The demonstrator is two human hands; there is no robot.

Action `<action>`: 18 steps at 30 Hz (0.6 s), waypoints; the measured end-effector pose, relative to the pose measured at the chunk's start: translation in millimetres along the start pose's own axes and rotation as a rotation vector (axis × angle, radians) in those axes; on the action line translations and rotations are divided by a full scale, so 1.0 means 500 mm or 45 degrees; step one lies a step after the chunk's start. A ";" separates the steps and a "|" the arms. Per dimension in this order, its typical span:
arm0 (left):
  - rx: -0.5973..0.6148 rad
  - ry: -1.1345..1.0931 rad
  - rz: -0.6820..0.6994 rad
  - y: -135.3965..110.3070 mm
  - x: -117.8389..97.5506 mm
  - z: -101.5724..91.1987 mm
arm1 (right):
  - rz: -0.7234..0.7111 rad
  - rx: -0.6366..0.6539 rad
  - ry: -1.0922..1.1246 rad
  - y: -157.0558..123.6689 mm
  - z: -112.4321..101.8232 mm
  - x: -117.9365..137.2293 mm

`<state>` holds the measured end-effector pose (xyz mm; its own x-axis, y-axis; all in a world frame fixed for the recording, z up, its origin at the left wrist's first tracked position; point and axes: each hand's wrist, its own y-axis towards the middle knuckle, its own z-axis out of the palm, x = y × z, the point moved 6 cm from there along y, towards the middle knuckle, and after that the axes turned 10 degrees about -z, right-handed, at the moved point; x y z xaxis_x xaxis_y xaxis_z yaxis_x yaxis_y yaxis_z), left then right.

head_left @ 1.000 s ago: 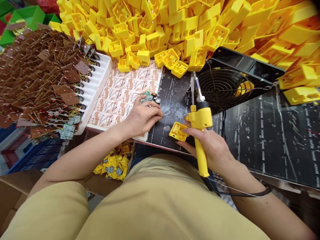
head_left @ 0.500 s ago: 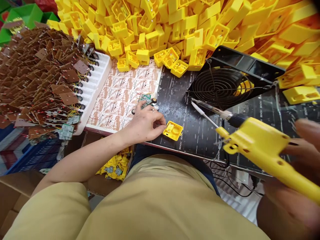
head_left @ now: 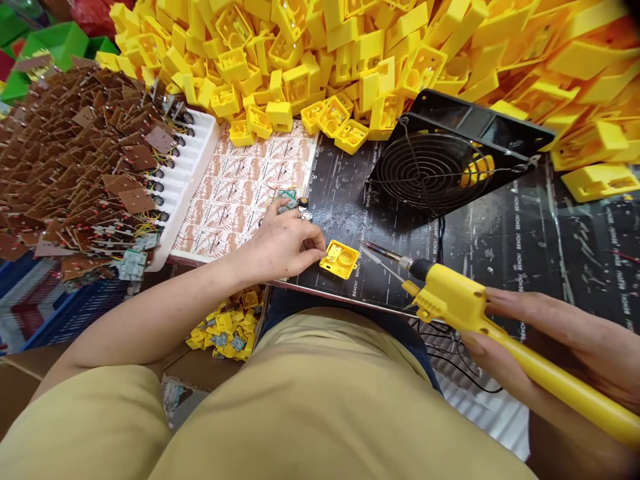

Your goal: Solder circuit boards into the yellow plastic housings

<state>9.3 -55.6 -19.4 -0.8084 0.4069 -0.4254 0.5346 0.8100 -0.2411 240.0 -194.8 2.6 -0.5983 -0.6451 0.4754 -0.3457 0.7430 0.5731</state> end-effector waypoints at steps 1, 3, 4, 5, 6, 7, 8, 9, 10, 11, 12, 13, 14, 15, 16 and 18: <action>0.051 -0.004 -0.007 -0.001 0.000 0.001 | -0.105 0.100 0.047 0.004 0.005 0.008; 0.128 0.007 -0.015 -0.003 -0.003 0.002 | -0.118 0.082 0.042 0.014 -0.001 0.011; 0.144 0.023 -0.019 -0.002 -0.004 0.002 | -0.120 0.068 0.031 0.019 -0.001 0.015; 0.145 0.042 -0.022 -0.001 -0.005 0.002 | -0.154 0.070 0.038 0.025 0.002 0.024; 0.140 0.058 -0.023 0.000 -0.006 0.002 | -0.200 0.097 0.054 0.031 0.009 0.035; 0.132 0.072 -0.022 0.002 -0.007 0.003 | -0.219 0.119 0.062 0.037 0.015 0.044; 0.127 0.081 -0.018 0.003 -0.008 0.004 | -0.218 0.142 0.062 0.041 0.021 0.051; 0.123 0.085 -0.012 0.003 -0.009 0.004 | -0.202 0.159 0.057 0.045 0.025 0.055; 0.120 0.084 -0.006 0.003 -0.010 0.005 | -0.170 0.169 0.046 0.048 0.027 0.056; 0.113 0.079 -0.004 0.003 -0.011 0.005 | -0.143 0.167 0.027 0.050 0.027 0.057; 0.107 0.072 -0.002 0.002 -0.012 0.004 | -0.145 0.169 0.012 0.051 0.026 0.059; 0.099 0.065 -0.001 0.002 -0.012 0.003 | -0.159 0.166 -0.004 0.051 0.024 0.061; 0.088 0.061 0.000 0.002 -0.013 0.002 | -0.178 0.161 -0.017 0.051 0.022 0.062; 0.081 0.064 0.003 0.002 -0.013 0.002 | -0.187 0.162 -0.029 0.052 0.020 0.062; 0.080 0.073 0.007 0.003 -0.013 0.003 | -0.197 0.164 -0.038 0.052 0.020 0.062; 0.088 0.097 0.018 0.004 -0.013 0.006 | -0.219 0.177 -0.030 0.057 0.024 0.062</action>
<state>16.4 -57.9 -19.7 -0.8158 0.4510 -0.3621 0.5594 0.7742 -0.2961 202.9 -191.8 25.7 -0.5381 -0.7612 0.3621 -0.5392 0.6410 0.5463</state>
